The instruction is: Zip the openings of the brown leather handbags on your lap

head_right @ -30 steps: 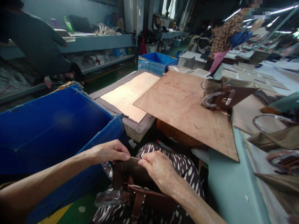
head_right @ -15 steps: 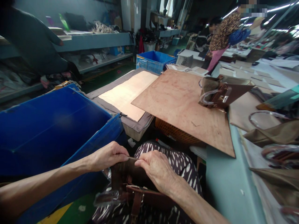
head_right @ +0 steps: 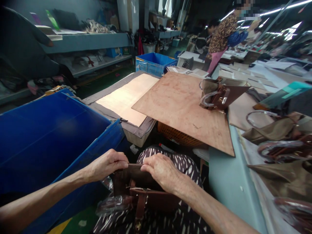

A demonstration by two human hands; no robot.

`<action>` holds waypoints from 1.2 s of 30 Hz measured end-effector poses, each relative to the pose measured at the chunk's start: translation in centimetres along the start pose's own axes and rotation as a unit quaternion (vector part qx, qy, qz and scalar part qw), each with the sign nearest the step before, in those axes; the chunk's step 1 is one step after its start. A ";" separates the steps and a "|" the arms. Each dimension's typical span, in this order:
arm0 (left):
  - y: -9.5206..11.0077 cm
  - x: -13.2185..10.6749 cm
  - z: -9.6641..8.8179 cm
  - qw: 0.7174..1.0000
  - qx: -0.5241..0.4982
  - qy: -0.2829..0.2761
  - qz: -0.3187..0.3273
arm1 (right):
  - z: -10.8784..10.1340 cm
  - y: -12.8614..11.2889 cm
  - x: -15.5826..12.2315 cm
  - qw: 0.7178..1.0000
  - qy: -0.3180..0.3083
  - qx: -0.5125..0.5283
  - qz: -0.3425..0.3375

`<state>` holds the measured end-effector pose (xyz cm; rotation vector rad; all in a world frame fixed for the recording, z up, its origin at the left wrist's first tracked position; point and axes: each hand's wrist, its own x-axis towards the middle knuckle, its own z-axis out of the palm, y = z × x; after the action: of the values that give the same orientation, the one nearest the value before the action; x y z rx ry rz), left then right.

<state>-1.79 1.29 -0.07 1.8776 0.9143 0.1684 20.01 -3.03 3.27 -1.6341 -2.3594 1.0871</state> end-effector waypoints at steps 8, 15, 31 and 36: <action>-1.2 0.4 0.3 0.998 -0.049 -0.015 -0.021 | -1.2 4.5 -4.7 0.998 -0.007 0.033 0.056; -0.6 0.4 0.3 1.000 -0.013 -0.015 0.002 | -0.6 5.5 -5.2 0.997 0.007 0.055 0.062; 0.2 -0.3 1.0 0.999 -0.014 -0.029 -0.004 | -0.4 6.7 -7.2 0.962 -0.058 0.224 0.148; 2.6 -0.1 0.4 0.998 0.066 0.008 0.022 | -0.8 7.0 -8.3 0.968 -0.068 0.175 0.166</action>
<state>-0.34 0.35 1.95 2.0224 0.9149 0.1532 29.46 -8.36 2.44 -1.9024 -1.8510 1.6148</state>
